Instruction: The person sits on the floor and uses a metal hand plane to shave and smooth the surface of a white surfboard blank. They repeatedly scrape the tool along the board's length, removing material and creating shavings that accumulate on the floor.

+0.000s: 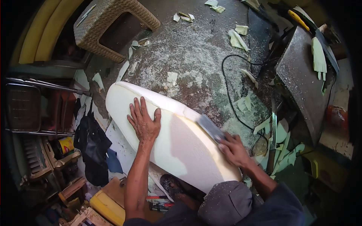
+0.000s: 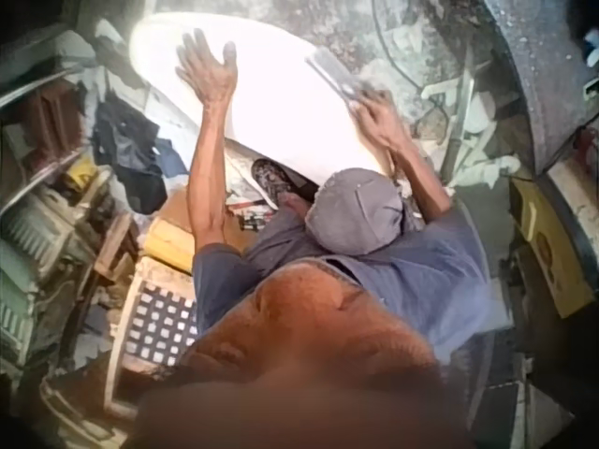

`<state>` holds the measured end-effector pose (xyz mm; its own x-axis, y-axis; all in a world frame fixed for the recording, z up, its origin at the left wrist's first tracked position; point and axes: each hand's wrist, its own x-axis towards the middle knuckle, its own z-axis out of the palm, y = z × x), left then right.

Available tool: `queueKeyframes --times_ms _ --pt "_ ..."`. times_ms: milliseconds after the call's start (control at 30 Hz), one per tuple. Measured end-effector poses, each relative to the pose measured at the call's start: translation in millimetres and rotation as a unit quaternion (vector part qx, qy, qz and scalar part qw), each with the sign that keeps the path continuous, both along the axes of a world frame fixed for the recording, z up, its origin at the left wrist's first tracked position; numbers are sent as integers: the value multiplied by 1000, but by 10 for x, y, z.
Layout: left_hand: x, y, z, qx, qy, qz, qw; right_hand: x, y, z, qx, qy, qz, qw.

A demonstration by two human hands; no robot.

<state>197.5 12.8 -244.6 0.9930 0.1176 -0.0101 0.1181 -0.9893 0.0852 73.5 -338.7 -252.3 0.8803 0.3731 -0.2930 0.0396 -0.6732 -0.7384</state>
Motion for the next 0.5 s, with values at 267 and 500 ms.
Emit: queueKeyframes --times_ms 267,500 --pt "105 -141 92 -26 27 -3 999 1983 1062 -1 119 -38 26 992" --pt "-862 -1720 334 -237 210 -386 866 1429 -175 457 241 16 -247 939"
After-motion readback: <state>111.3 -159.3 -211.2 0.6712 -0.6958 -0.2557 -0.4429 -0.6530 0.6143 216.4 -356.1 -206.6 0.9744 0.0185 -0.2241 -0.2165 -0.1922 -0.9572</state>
